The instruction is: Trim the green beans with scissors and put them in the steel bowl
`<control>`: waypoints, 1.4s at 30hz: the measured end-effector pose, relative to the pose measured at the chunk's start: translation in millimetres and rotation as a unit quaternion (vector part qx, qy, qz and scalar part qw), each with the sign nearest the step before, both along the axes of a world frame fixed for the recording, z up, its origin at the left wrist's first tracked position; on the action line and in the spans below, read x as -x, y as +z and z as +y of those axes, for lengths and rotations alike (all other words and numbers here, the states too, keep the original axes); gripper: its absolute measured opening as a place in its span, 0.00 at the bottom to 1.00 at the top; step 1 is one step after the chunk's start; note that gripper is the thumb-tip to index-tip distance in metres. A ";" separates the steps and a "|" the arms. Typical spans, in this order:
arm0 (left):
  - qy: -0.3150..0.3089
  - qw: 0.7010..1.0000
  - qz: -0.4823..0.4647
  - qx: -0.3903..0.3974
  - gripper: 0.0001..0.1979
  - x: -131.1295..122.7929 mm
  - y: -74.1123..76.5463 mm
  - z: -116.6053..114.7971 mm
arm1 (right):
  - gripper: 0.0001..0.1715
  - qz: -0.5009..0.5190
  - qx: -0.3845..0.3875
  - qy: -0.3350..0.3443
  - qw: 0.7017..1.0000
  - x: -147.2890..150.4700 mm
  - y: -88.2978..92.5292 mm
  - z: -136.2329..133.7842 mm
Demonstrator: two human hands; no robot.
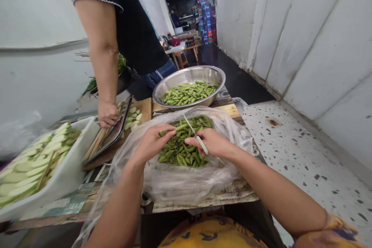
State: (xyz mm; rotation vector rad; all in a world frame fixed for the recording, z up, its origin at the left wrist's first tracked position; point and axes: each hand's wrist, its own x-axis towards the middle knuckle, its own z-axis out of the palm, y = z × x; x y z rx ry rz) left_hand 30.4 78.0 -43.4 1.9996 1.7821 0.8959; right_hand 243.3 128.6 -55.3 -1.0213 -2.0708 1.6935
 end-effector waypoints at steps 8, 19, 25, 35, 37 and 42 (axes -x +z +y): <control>0.059 0.959 -0.235 0.149 0.14 3.8 -12.6 2.7 | 0.27 -0.007 0.033 0.001 0.999 -0.7 10.0 -4.6; 0.034 0.947 -0.240 0.213 0.14 -6.8 -0.9 -1.9 | 0.29 -0.029 0.020 0.008 0.999 2.3 7.9 -8.6; 0.037 0.935 -0.255 0.244 0.15 -5.8 -1.9 -1.5 | 0.30 -0.064 -0.037 0.012 0.997 3.8 1.0 -9.1; -0.014 0.876 -0.428 0.220 0.15 -2.3 -4.1 2.0 | 0.26 0.015 0.078 0.030 0.996 7.1 -2.3 -10.1; -0.001 0.869 -0.457 0.190 0.14 -6.2 -4.7 3.2 | 0.27 0.030 0.099 0.041 0.994 7.5 0.3 -12.0; 0.020 0.854 -0.497 0.151 0.15 -19.2 -7.4 3.6 | 0.29 0.039 0.089 0.040 0.994 7.6 1.9 -14.3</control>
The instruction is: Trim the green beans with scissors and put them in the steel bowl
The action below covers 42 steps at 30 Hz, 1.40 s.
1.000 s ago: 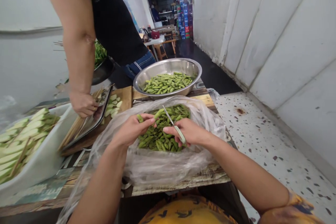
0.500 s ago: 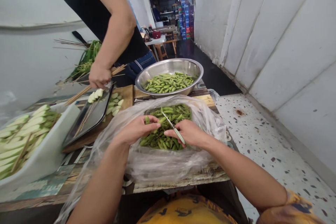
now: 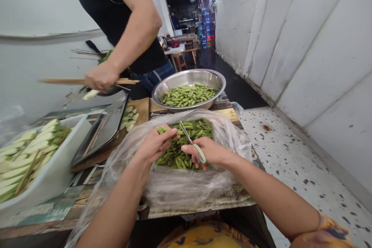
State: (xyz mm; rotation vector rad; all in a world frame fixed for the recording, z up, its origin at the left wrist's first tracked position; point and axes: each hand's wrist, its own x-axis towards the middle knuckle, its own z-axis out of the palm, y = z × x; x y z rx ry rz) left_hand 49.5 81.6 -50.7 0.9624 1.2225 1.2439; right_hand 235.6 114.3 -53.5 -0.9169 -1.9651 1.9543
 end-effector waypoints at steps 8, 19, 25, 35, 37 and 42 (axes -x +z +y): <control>0.017 1.000 0.001 -0.011 0.16 -7.8 -2.4 -0.1 | 0.29 -0.007 -0.006 -0.001 1.000 -0.8 1.8 1.3; 0.084 0.996 0.038 0.016 0.09 3.7 4.8 0.3 | 0.24 -0.033 -0.020 -0.064 0.997 2.0 -4.6 1.6; 0.088 0.908 0.409 -0.012 0.08 18.0 -3.7 1.2 | 0.26 -0.016 -0.023 -0.077 0.997 0.5 -10.2 10.7; -0.011 0.902 0.432 0.020 0.15 23.0 -0.1 -3.8 | 0.25 -0.035 -0.037 -0.063 0.997 -1.2 -5.1 10.2; 0.026 0.884 0.467 0.011 0.15 25.1 -1.9 -2.7 | 0.25 -0.034 -0.038 -0.064 0.997 -1.1 -5.6 10.1; 0.024 0.780 0.625 0.007 0.12 17.8 -13.8 6.5 | 0.25 -0.035 -0.042 -0.059 0.997 -0.6 -4.9 9.0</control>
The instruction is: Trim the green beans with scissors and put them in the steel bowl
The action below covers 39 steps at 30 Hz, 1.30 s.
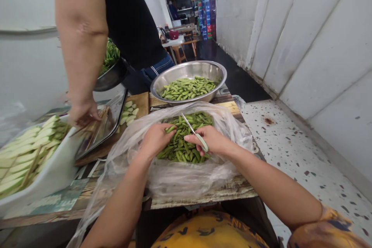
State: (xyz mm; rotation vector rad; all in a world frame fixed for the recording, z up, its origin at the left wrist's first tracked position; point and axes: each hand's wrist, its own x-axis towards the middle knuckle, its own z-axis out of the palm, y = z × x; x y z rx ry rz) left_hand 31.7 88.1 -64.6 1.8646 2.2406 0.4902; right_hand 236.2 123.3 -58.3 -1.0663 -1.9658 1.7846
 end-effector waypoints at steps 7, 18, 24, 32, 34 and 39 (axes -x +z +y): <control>0.021 0.996 0.068 -0.050 0.15 -10.1 -5.6 6.2 | 0.26 -0.010 -0.006 0.019 1.000 -0.9 -3.2 0.7; 0.012 0.994 0.105 -0.025 0.13 -14.0 -5.5 6.0 | 0.27 -0.008 -0.009 0.018 1.000 0.4 -3.8 0.9; -0.020 0.996 0.085 -0.023 0.15 -13.5 -11.8 8.6 | 0.26 -0.011 -0.009 0.025 1.000 0.6 -1.6 0.2; -0.027 0.990 -0.121 -0.072 0.13 -11.7 1.4 2.5 | 0.27 -0.013 -0.021 0.016 1.000 -0.6 -0.2 1.7; -0.022 0.976 -0.213 -0.045 0.14 -7.8 6.5 -1.3 | 0.28 -0.020 -0.026 0.024 0.999 -1.9 0.1 1.4; -0.056 0.954 -0.294 0.008 0.16 -2.1 13.8 -6.9 | 0.28 -0.040 -0.048 0.062 0.996 -4.7 -0.7 0.4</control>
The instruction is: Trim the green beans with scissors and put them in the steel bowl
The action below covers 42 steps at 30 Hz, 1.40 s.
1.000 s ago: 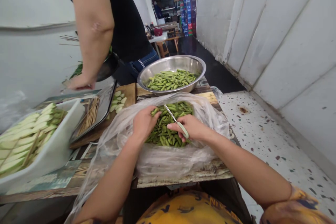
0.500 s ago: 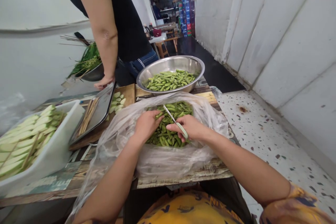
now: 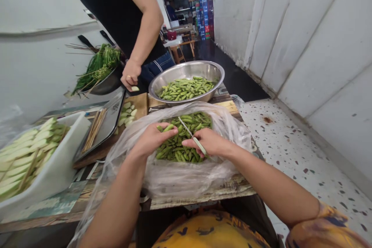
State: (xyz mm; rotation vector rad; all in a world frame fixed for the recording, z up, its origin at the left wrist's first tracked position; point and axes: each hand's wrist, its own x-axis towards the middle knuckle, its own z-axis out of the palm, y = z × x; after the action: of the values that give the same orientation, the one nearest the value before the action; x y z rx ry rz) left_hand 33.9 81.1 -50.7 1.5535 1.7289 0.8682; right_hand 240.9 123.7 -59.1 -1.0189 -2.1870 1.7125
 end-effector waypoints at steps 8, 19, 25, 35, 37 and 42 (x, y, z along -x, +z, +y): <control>-0.027 0.997 0.071 -0.031 0.12 -2.3 2.4 -1.4 | 0.28 -0.051 -0.063 0.023 0.996 -1.1 -1.0 0.2; -0.045 0.998 0.041 -0.009 0.12 0.6 3.0 -3.6 | 0.28 -0.091 -0.157 0.023 0.983 -1.4 6.7 -1.6; -0.046 0.998 -0.018 0.046 0.11 -0.1 4.3 -5.1 | 0.27 -0.086 -0.114 0.011 0.990 -1.1 2.7 -3.1; -0.033 0.954 -0.288 0.073 0.10 -6.2 2.7 1.3 | 0.24 0.017 -0.023 -0.018 0.999 -0.2 -7.5 3.6; -0.014 0.938 -0.342 0.052 0.07 -8.7 0.9 3.2 | 0.24 0.032 -0.010 -0.016 0.999 -0.2 -6.3 3.0; 0.045 0.916 -0.398 -0.015 0.07 -15.8 -2.3 6.5 | 0.25 0.037 0.035 -0.018 0.999 1.2 3.3 -1.1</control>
State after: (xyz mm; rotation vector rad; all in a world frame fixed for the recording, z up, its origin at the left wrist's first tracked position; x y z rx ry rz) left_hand 49.6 87.6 -53.0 0.9190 1.1817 1.3418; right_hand 239.7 122.6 -55.8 -0.9870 -2.0655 1.7919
